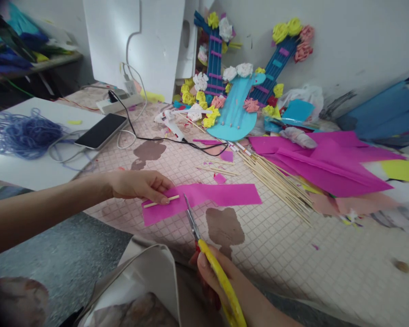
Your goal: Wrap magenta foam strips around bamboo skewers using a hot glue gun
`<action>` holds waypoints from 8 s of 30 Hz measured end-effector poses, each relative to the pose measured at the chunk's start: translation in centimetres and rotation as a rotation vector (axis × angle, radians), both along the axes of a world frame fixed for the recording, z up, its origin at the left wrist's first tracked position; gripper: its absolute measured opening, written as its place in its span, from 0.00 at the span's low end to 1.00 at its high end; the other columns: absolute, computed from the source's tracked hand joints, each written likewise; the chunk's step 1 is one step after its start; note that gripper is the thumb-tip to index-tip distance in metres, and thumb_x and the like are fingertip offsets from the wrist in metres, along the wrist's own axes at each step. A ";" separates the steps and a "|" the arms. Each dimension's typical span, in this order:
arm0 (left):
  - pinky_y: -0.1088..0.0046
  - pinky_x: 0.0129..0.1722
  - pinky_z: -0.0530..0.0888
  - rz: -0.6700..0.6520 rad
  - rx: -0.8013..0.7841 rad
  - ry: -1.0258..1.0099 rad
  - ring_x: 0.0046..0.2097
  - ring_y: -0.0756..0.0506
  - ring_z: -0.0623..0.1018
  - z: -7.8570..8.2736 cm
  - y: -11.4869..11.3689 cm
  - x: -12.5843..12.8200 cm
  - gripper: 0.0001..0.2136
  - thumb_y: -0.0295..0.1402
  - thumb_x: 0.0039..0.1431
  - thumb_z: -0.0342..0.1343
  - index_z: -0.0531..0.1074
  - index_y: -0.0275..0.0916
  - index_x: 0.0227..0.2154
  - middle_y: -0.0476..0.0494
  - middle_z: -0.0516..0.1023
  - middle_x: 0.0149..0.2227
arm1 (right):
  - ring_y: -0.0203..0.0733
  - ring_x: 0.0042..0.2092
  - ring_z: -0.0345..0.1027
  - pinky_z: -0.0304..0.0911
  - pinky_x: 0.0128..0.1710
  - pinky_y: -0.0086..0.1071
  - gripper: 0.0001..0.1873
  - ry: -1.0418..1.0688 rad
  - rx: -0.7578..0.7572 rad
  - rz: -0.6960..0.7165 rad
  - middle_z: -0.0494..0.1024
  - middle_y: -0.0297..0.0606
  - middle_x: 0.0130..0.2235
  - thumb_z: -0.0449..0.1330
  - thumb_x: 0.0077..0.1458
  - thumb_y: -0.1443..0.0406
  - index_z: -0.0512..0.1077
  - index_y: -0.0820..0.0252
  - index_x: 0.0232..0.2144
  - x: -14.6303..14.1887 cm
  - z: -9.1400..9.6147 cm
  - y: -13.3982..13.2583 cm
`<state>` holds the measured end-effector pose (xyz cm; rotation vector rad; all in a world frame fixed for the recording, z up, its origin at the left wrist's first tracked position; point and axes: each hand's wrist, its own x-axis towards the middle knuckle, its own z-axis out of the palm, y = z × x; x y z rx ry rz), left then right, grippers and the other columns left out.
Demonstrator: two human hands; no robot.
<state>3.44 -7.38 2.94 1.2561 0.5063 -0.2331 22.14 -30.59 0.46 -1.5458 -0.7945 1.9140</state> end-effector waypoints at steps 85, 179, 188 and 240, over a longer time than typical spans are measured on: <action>0.80 0.20 0.58 -0.027 0.006 -0.019 0.25 0.54 0.68 0.4 -0.4 0.1 0.13 0.38 0.49 0.65 0.75 0.36 0.35 0.49 0.75 0.27 | 0.27 0.17 0.51 0.51 0.16 0.23 0.31 0.096 0.083 -0.027 0.61 0.25 0.21 0.53 0.49 0.37 0.63 0.59 0.33 -0.4 0.0 2.1; 0.75 0.32 0.69 0.050 0.432 -0.260 0.33 0.50 0.74 -4.4 3.1 6.6 0.13 0.36 0.51 0.61 0.74 0.33 0.38 0.43 0.77 0.34 | 0.35 0.30 0.64 0.57 0.28 0.29 0.13 -0.371 0.701 0.057 0.69 0.31 0.31 0.61 0.51 0.64 0.62 0.57 0.38 7.0 -3.0 14.8; 0.76 0.32 0.71 0.242 0.490 -0.233 0.32 0.51 0.75 -4.4 1.7 5.0 0.10 0.29 0.50 0.60 0.73 0.32 0.36 0.44 0.78 0.31 | 0.36 0.31 0.65 0.58 0.28 0.30 0.10 -0.532 0.721 0.099 0.71 0.32 0.30 0.58 0.54 0.65 0.67 0.57 0.41 6.6 -2.5 14.0; 0.67 0.45 0.67 -0.042 1.564 -0.339 0.43 0.44 0.72 -1.9 4.1 -2.3 0.07 0.31 0.60 0.54 0.71 0.36 0.40 0.41 0.74 0.40 | 0.34 0.19 0.60 0.53 0.18 0.29 0.17 -0.797 0.979 -0.021 0.69 0.34 0.18 0.59 0.52 0.54 0.69 0.59 0.18 5.6 7.0 23.3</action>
